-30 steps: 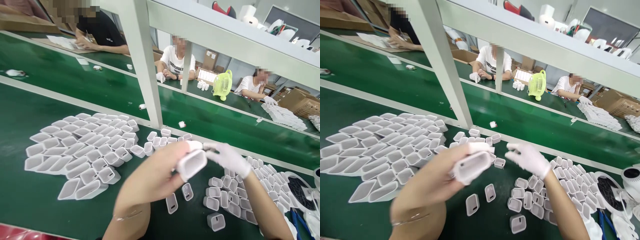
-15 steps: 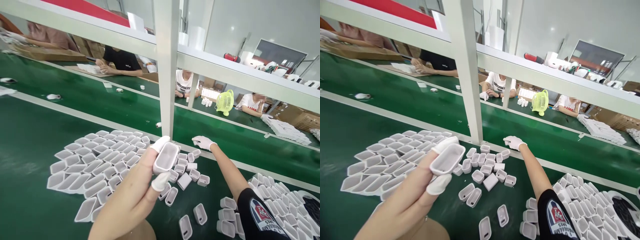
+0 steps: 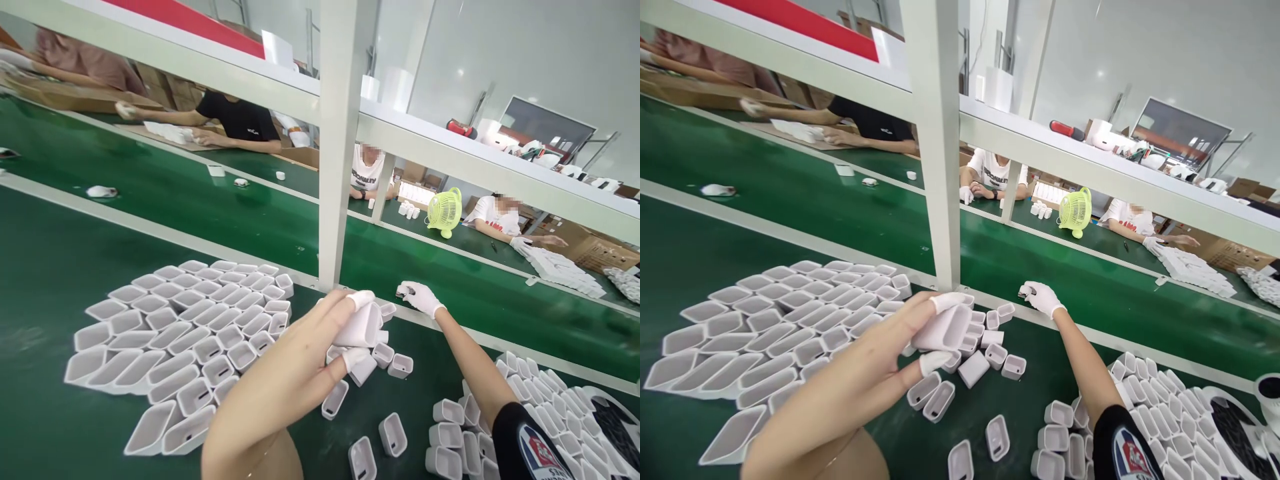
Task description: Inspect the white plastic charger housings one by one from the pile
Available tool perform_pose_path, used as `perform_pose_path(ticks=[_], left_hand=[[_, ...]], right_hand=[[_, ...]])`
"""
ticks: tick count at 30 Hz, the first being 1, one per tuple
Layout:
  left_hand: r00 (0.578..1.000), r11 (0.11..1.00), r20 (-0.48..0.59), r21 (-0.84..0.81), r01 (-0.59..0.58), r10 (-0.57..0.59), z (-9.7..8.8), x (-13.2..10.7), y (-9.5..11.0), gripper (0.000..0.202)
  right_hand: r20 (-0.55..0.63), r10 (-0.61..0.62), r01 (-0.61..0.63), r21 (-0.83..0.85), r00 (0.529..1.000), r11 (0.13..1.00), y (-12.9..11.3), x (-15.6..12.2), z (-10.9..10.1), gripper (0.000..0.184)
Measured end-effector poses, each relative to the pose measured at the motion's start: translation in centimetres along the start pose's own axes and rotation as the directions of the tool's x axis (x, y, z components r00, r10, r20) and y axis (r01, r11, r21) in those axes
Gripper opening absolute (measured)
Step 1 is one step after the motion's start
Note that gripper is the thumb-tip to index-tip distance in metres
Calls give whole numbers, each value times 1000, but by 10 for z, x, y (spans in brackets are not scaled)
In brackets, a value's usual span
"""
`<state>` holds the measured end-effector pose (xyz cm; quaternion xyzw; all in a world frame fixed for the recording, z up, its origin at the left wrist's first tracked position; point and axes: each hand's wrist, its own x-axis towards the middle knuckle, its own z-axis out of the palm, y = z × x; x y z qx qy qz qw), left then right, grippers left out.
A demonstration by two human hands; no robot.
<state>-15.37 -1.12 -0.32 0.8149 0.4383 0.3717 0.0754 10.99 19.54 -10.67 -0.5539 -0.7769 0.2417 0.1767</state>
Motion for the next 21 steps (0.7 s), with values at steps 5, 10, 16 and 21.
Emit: perform_pose_path(ticks=[5,10,16,21], left_hand=[[995,1000,102,7,-7,7,14,5,3,47],[987,994,137,-73,-77,86,26,19,19,44],[957,949,83,-182,-259,277,48,37,35,44],[924,909,75,-226,-351,375,61,42,43,36]], right_hand=[[-181,25,14,216,983,976,-16,-31,-22,27],[-325,-28,130,298,945,946,-59,-129,-67,33],[-360,-602,505,-332,712,796,-105,-223,-102,47],[-240,-696,532,-495,676,687,-114,-230,-109,21]])
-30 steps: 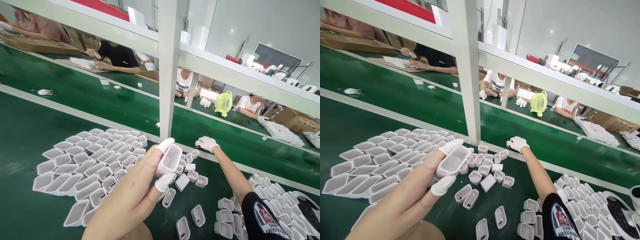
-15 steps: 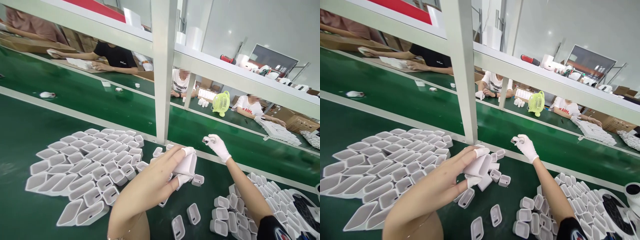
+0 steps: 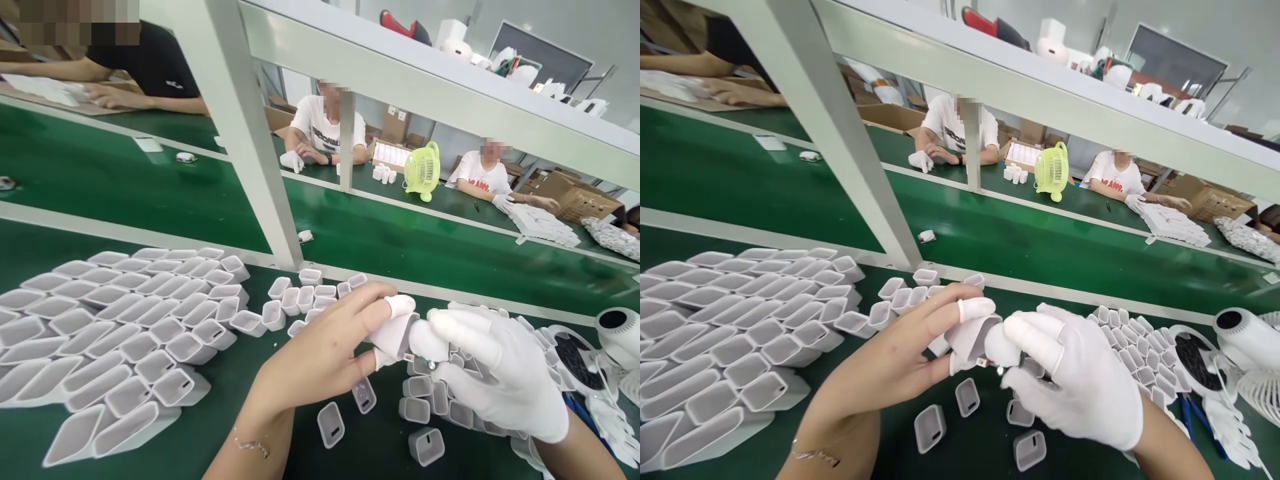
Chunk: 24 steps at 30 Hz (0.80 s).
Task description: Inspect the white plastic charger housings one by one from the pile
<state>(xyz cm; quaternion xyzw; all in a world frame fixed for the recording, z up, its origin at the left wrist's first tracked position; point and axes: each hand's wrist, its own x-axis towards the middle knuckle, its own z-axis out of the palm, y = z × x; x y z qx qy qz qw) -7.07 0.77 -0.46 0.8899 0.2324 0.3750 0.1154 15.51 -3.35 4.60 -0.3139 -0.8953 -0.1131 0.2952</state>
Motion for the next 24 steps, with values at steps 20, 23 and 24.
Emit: perform_pose_path(ticks=[20,23,24], left_hand=[[999,998,33,-51,25,-23,9,4,5,37],[1000,999,15,-48,14,-13,9,3,6,35],[1000,999,11,-51,13,-13,9,3,6,35]], right_hand=[[-11,-4,0,-337,1000,942,-18,-6,1,22],[-30,-4,-8,-391,1000,920,-21,-9,0,23],[-32,-7,-6,-397,999,918,-21,-9,0,22]])
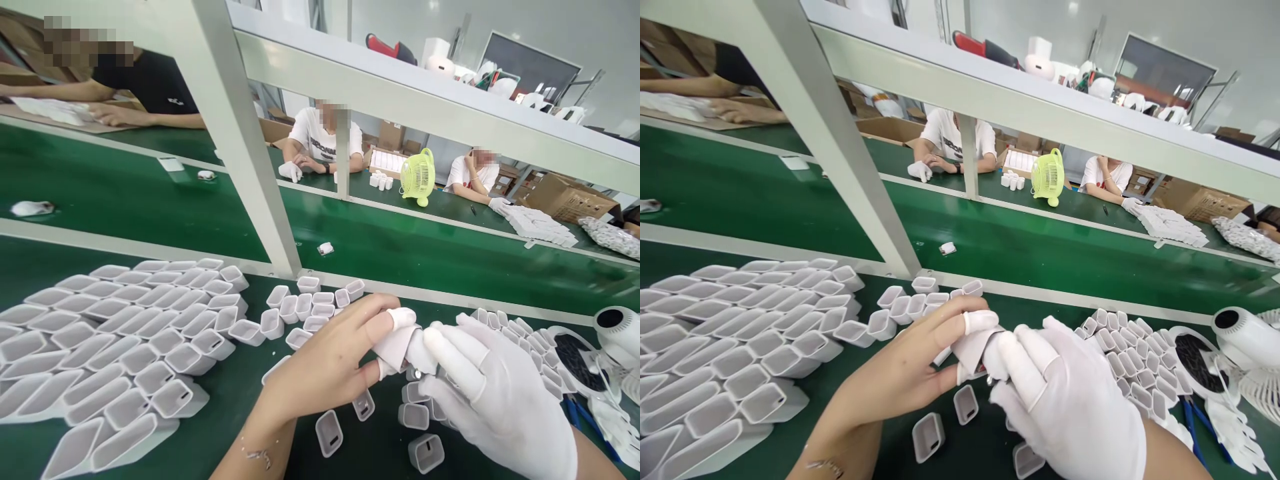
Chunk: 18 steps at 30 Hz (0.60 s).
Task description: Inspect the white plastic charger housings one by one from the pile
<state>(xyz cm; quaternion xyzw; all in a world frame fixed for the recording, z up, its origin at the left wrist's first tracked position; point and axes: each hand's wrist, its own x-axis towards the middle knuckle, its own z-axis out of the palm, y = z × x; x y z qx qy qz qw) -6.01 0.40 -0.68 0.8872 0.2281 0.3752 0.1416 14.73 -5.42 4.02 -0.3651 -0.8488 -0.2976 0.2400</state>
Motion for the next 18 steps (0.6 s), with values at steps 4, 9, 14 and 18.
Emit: perform_pose_path(ticks=[4,9,14,18], left_hand=[[1000,1000,14,-17,13,-12,1,0,-1,37],[999,997,22,-75,33,-31,4,2,-1,36],[1000,997,7,-77,16,-15,6,3,0,31],[1000,997,-12,-79,-7,7,8,4,0,35]], right_hand=[[40,-5,2,88,999,996,2,3,-1,22],[71,59,-76,264,996,961,3,3,-1,10],[-21,120,-114,190,993,975,-6,4,-4,10],[-49,167,-162,85,985,983,-12,1,-6,14]])
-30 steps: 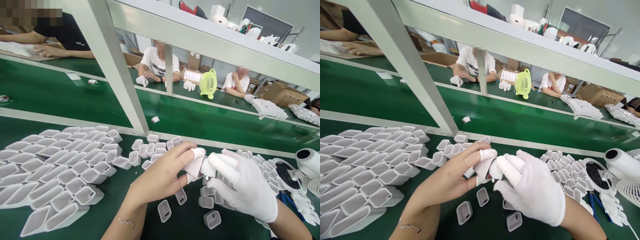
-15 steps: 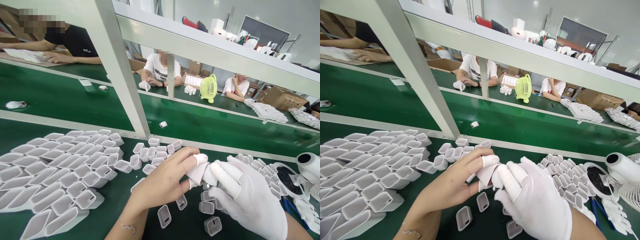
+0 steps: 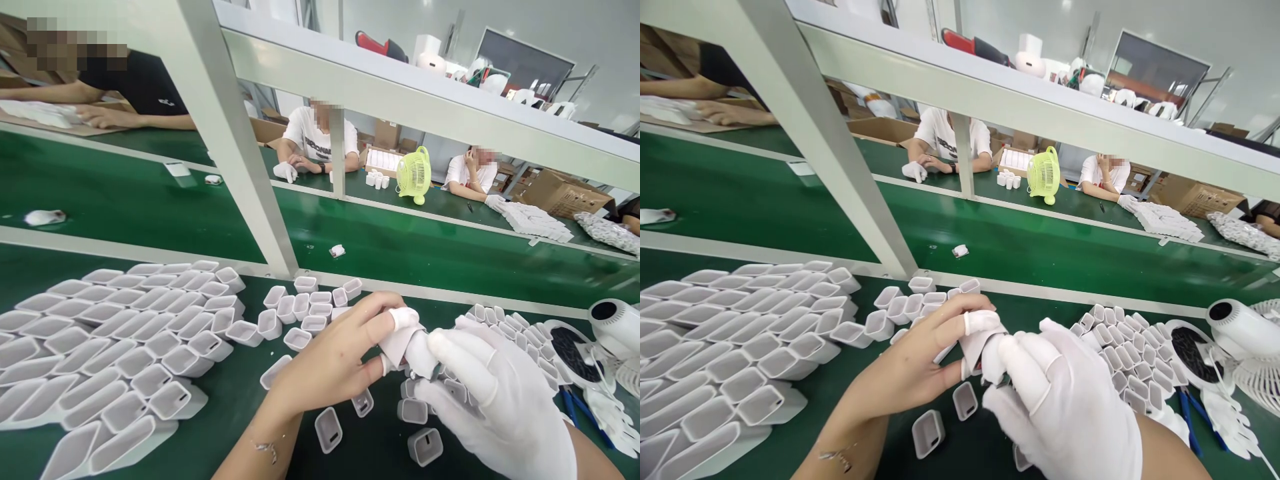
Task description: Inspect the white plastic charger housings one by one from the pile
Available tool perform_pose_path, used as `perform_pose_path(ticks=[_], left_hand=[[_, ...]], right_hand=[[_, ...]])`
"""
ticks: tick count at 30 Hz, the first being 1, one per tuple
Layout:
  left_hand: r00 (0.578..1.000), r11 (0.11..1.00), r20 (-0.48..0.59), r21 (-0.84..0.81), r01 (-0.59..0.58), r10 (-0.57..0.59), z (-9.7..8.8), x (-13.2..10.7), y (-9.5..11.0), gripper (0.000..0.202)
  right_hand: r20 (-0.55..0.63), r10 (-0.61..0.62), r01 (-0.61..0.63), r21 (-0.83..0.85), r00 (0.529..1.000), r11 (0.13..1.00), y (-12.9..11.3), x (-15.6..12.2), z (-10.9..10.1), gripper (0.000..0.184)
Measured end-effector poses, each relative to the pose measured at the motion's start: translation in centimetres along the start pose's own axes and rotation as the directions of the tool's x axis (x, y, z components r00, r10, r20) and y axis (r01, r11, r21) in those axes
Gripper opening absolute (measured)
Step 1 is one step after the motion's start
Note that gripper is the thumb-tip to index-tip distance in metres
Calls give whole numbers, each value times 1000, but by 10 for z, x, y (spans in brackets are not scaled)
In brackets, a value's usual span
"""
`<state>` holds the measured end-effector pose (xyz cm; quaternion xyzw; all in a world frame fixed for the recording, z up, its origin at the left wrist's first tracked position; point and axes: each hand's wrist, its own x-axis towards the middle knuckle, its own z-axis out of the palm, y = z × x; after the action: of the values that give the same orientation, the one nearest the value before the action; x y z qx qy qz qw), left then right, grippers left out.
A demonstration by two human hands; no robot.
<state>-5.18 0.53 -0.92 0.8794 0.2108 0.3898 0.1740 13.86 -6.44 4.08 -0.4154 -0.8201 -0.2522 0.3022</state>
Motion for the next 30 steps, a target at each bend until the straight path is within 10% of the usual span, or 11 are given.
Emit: perform_pose_path(ticks=[30], left_hand=[[998,999,-53,-20,-43,42,5,3,-3,44]], right_hand=[[-28,-24,21,-86,999,996,2,4,-1,16]])
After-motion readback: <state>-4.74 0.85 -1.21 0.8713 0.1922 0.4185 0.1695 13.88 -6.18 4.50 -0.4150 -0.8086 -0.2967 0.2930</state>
